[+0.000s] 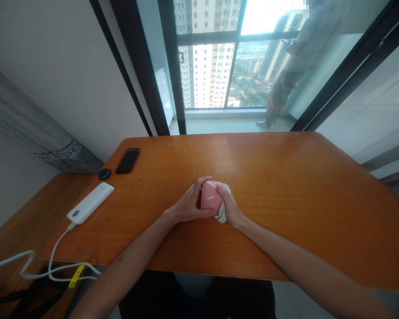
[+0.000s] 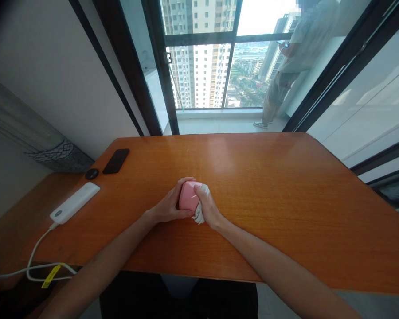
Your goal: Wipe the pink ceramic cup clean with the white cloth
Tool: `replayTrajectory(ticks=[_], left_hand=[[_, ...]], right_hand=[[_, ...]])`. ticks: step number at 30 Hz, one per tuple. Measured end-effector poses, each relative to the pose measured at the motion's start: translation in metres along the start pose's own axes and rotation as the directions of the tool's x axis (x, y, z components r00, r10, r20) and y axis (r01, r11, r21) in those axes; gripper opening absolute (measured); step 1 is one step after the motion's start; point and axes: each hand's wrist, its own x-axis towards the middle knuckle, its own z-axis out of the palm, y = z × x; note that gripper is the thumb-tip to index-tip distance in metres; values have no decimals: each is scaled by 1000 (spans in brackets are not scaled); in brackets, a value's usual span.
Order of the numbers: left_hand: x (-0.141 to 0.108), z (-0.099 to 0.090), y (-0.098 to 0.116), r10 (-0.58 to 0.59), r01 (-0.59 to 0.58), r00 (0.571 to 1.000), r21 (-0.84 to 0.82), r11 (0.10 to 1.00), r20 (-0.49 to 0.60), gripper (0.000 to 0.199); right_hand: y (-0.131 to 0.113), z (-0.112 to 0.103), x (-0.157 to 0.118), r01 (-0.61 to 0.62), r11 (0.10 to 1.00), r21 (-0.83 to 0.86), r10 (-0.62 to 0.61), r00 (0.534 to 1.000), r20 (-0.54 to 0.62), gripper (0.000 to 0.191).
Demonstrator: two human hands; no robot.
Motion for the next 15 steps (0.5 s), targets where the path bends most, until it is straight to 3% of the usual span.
replayTrajectory(ticks=[3,6,10,15], left_hand=[[1,-5,-2,157,-161,987,139,977,43,130],[2,-11,-1,295,-315,949,331,889,112,136],[2,-12,2,256,-289,957,417,862,135,121],[4,-8,11,235,-232,971,337,913,31,119]], right_hand=[[-2,1,0,47,999,-20,-47,999,6,53],[-4,1,0,98,995,-29,-98,995,23,48],[-5,1,1,128,989,-70,-127,992,15,42],[-5,3,2,121,992,-29,-121,993,1,46]])
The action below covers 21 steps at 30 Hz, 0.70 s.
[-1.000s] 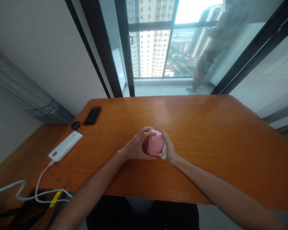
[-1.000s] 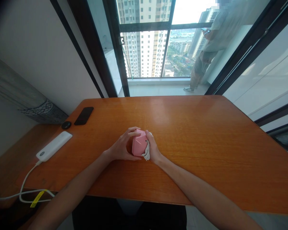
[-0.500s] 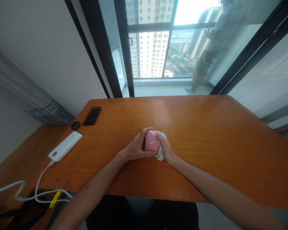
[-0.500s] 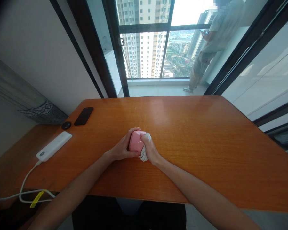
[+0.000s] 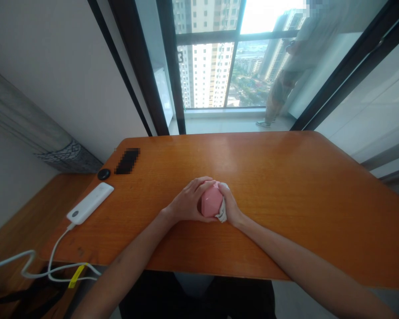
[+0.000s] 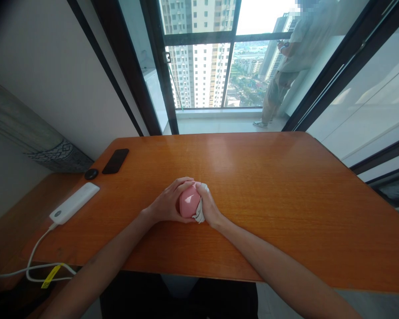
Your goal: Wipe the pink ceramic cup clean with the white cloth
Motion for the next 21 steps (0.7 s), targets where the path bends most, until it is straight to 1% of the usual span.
replayTrajectory(ticks=[2,4,7,8,9,10,12,13,15,16,18,19,21], left_hand=[[3,0,5,-45,43,999,-67,997,-21,118],[5,0,9,-147,142,989,-169,975,-17,111],[4,5,10,-318,311,947,-348,884,39,91],[2,8,8,-345,339,937,-385,858,56,87],[1,10,6,-356,350,932,-407,844,64,89],[-2,12,4,-352,346,934,-412,843,63,94],[-5,12,-1,-305,297,952,-374,879,38,112],[-6,11,-3,-256,249,966,-328,911,22,120],[-6,4,-7,-96,97,995,-179,979,13,128],[-6,0,-8,-6,9,1000,-88,996,26,129],[-3,-6,-8,135,-140,988,65,988,71,126],[-2,-8,-7,168,-177,982,114,978,84,124],[-1,-9,-5,163,-173,984,150,973,77,119]], right_hand=[[0,1,-1,3,1000,-7,-3,1000,-23,49],[1,1,-3,-14,1000,-26,13,999,-33,54],[0,2,-7,-74,996,-44,73,997,-22,62],[-1,2,-8,-75,996,-54,74,997,-21,62],[-1,2,-8,-64,996,-65,62,998,-19,61],[-2,2,-9,-43,996,-79,42,999,-14,60],[-4,2,-9,-7,994,-106,7,1000,3,57],[-4,2,-8,1,993,-115,1,1000,9,56],[-5,1,-7,6,993,-118,-4,1000,18,54],[-6,0,-6,14,993,-116,-12,1000,21,52],[-7,0,-5,40,993,-111,-37,999,29,50],[-7,0,-4,51,992,-111,-48,998,34,48],[-6,0,-3,61,991,-118,-56,998,42,46]])
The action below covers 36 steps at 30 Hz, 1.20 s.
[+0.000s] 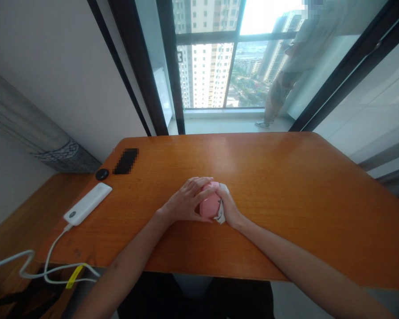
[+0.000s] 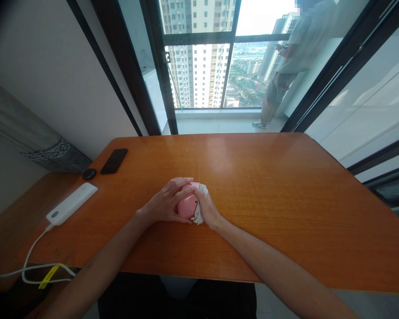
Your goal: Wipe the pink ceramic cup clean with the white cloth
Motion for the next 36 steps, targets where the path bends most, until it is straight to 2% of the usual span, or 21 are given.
replayTrajectory(ticks=[3,6,8,9,12,15,18,20,21,23,26,28,29,30,32,33,34,35,36], left_hand=[[1,3,5,-79,77,997,-79,994,-20,113],[0,7,7,-179,164,983,-239,957,-41,121],[0,9,7,-291,251,956,-404,880,-39,122],[0,10,7,-349,293,937,-504,812,-18,118],[0,14,4,-450,368,886,-756,542,109,106],[1,16,2,-508,356,844,-888,292,171,101],[4,16,5,-568,299,792,-953,41,224,84],[5,15,9,-569,278,773,-956,-96,282,77],[5,14,11,-563,272,767,-950,-150,308,76],[5,13,14,-552,256,759,-938,-234,345,76],[3,14,15,-528,244,768,-928,-282,362,74],[1,16,13,-515,257,775,-928,-271,365,72],[0,17,12,-521,263,772,-929,-260,364,70],[-1,18,11,-535,268,763,-931,-249,363,67],[0,19,10,-563,270,748,-936,-228,352,61],[1,19,10,-567,272,748,-938,-215,347,61],[2,18,11,-565,274,752,-941,-200,339,63],[4,17,12,-559,278,760,-943,-182,332,67],[6,16,14,-557,283,765,-945,-162,324,71]], right_hand=[[2,0,0,1,1000,-2,-1,1000,-7,49],[2,-3,-2,54,995,-79,-53,998,12,52],[-2,-9,-4,158,964,-214,-136,984,112,48],[-5,-12,-4,225,931,-288,-177,967,185,46],[-16,-19,-3,432,790,-435,-250,875,415,39],[-24,-19,1,626,625,-467,-324,752,575,35],[-25,-13,6,811,406,-421,-457,580,674,27],[-24,-11,9,886,245,-393,-535,462,707,23],[-23,-11,10,904,179,-389,-562,419,714,22],[-21,-13,12,910,101,-402,-588,381,713,20],[-18,-17,12,902,98,-420,-608,388,693,19],[-15,-20,11,881,181,-437,-640,443,628,18],[-14,-21,12,855,250,-454,-668,492,558,19],[-12,-23,13,811,333,-480,-700,554,450,22],[-9,-28,20,672,519,-529,-741,662,113,36],[-8,-31,25,587,605,-537,-735,671,-94,43],[-7,-35,31,507,681,-529,-707,643,-294,50],[-6,-39,36,441,740,-508,-665,592,-455,55],[-6,-44,41,399,778,-486,-627,545,-556,58]])
